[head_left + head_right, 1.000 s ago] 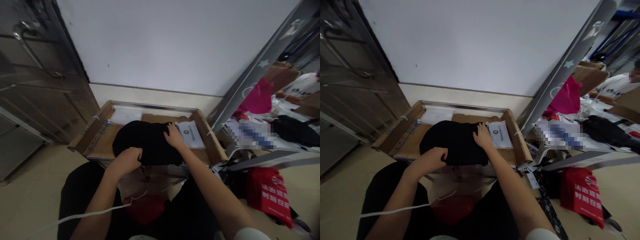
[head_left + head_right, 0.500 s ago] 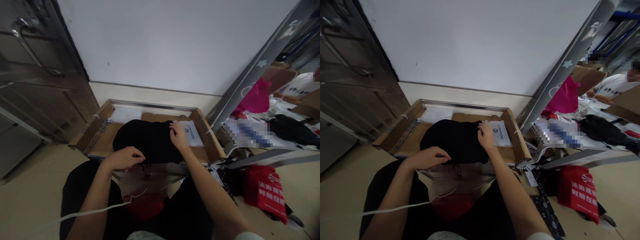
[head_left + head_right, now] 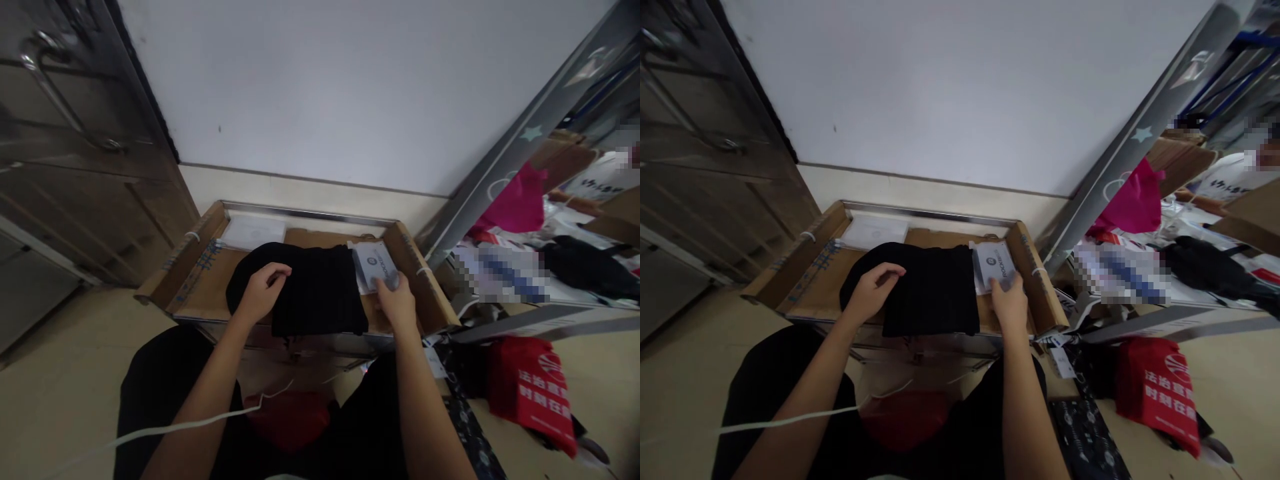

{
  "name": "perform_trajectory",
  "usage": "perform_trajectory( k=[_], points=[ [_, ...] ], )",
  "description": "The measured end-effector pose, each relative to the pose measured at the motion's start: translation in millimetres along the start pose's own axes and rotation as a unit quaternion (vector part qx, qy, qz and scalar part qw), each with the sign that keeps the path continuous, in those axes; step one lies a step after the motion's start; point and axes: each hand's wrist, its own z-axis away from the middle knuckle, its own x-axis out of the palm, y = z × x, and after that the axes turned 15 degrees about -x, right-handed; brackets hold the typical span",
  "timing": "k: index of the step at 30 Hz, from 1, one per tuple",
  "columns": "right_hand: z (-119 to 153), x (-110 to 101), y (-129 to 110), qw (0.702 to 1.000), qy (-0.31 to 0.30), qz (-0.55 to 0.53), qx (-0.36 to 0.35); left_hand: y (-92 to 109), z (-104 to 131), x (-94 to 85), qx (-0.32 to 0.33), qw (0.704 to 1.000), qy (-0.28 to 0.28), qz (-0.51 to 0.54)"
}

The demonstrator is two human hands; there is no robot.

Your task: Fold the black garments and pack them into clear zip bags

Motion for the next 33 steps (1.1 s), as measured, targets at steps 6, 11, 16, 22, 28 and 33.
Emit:
perform_trajectory(
  k=[6,11,16,22,28,33],
  points=[
    [6,11,0,0.949,0.050,-0.300,0.087,-12,-8,20.0,0.035,0.999,-0.038,0.019],
    [-8,18,-4,0.919,0.006,-0.379,0.109,-17,-5,28.7,0.044,0.998,-0.040,-0.031],
    [-28,34,-7,0.921,0.051,-0.368,0.120,-20,-4,31.7,0.060,0.994,-0.058,-0.063],
    [-51,51,-6,0.913,0.136,-0.364,0.123,-22,-5,32.0,0.061,0.995,-0.052,-0.061],
    [-52,56,0,0.890,0.189,-0.405,0.092,-21,-5,30.3,0.065,0.993,-0.070,-0.064],
    [-48,61,6,0.872,0.239,-0.426,0.044,-22,-4,30.2,0.067,0.993,-0.069,-0.068]
  ],
)
